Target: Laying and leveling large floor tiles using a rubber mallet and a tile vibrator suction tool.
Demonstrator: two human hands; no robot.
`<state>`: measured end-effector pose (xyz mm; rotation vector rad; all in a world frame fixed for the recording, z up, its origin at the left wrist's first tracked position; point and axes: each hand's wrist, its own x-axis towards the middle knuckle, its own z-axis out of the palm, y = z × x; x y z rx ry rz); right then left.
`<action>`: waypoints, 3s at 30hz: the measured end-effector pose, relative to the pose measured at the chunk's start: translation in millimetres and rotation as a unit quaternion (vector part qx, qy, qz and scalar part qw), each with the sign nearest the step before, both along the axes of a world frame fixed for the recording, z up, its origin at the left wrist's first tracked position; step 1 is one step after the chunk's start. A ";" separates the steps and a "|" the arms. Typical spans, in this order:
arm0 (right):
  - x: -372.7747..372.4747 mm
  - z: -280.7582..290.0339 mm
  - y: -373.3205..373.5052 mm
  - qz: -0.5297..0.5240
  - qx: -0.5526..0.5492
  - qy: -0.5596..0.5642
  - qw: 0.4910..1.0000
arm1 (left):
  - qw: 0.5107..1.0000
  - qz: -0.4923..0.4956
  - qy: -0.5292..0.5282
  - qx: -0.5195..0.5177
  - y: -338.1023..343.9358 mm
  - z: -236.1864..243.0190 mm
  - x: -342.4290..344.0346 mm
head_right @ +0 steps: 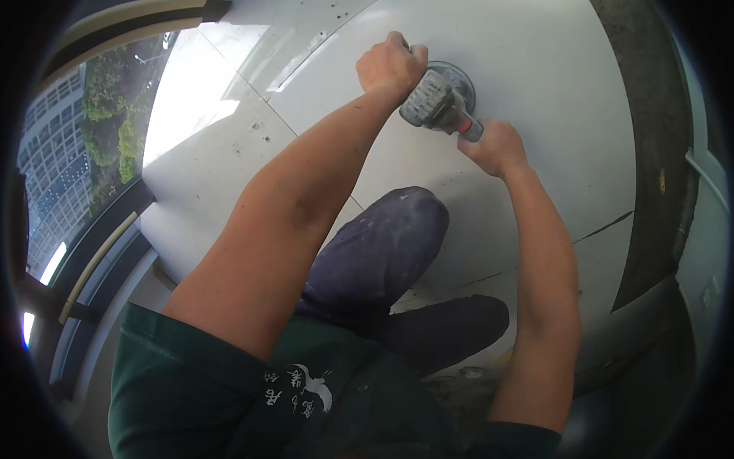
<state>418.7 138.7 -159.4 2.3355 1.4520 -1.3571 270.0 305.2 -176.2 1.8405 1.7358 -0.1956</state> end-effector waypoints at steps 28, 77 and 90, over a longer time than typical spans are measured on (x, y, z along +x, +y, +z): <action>-136.9 7.7 -118.1 -0.113 -0.043 0.096 0.988 | 0.956 -0.240 -0.054 0.158 -70.2 -30.3 -116.8; -163.8 9.1 -125.4 -0.110 0.019 -0.044 0.993 | 0.955 -0.239 -0.070 0.159 -84.0 -16.7 -129.4; -155.4 -37.1 -135.7 -0.085 0.202 -0.081 0.972 | 0.950 -0.254 -0.069 0.168 -81.7 -15.7 -130.1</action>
